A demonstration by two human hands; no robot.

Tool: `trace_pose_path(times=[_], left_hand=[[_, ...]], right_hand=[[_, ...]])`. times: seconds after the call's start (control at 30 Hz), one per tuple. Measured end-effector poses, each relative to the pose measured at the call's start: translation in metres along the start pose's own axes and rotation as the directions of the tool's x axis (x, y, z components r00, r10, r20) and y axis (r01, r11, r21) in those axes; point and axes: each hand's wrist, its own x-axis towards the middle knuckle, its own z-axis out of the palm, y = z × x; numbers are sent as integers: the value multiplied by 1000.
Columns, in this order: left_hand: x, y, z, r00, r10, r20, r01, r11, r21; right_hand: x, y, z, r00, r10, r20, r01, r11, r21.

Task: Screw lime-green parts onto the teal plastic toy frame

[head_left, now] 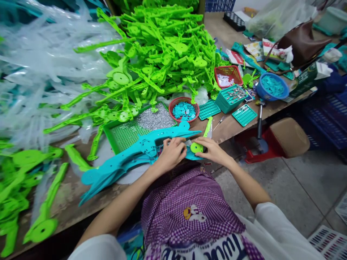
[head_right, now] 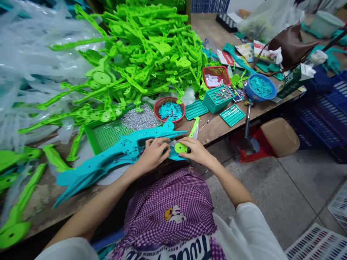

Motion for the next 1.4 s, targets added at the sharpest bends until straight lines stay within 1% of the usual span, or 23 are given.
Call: trace_pose_path(times=[0.17, 0.3, 0.4, 0.47, 0.57, 0.67, 0.8, 0.9, 1.0, 1.07, 1.1, 1.13, 1.23, 1.3, 1.4], left_hand=[[-1, -5, 5, 1000, -5, -22, 4, 1000, -22], [0, -15, 9, 1000, 15, -23, -17, 992, -127], [-2, -23, 3, 998, 14, -60, -26, 979, -200], [-5, -26, -2, 994, 12, -109, -34, 978, -206], [-9, -22, -6, 984, 53, -172, -75, 989, -126], [-9, -10, -3, 972, 110, -209, -107, 994, 23], [-8, 6, 3, 956, 108, -271, -64, 984, 164], [-8, 8, 5, 950, 105, -293, -55, 983, 174], [-8, 1, 8, 951, 97, -294, -64, 991, 122], [-8, -5, 10, 955, 80, -287, -58, 995, 85], [-8, -8, 11, 958, 73, -278, -55, 996, 71], [-9, -10, 11, 962, 66, -264, -53, 997, 58], [-9, -11, 9, 975, 49, -217, -48, 999, 13], [-8, -11, 6, 978, 37, -204, -43, 999, -23], [-7, -9, 3, 983, 12, -183, -24, 998, -64]], right_hand=[[-1, -1, 2, 1000, 18, 14, -18, 1000, -8], [-1, -2, 0, 999, 23, 33, -23, 1000, -7], [-1, -3, -1, 999, 21, 39, -21, 1000, 3], [-1, -2, 0, 999, 20, 36, -20, 1000, 5], [-2, -1, 1, 999, 23, 28, -23, 1000, 17], [-2, 1, 0, 999, 39, 29, -41, 996, 76], [-4, 3, -6, 999, 51, 15, -53, 975, 216], [-7, 5, -11, 997, 68, -45, -50, 944, 327], [-7, 9, -14, 977, 115, -182, -37, 924, 381], [-6, 11, -14, 956, 119, -268, -24, 943, 333], [-4, 12, -15, 953, 105, -283, -21, 958, 286], [-2, 13, -15, 958, 87, -274, -23, 973, 228], [3, 18, -14, 981, 57, -185, -42, 996, 84], [5, 21, -14, 988, 59, -144, -53, 998, 40], [6, 22, -14, 990, 62, -126, -59, 998, 24]])
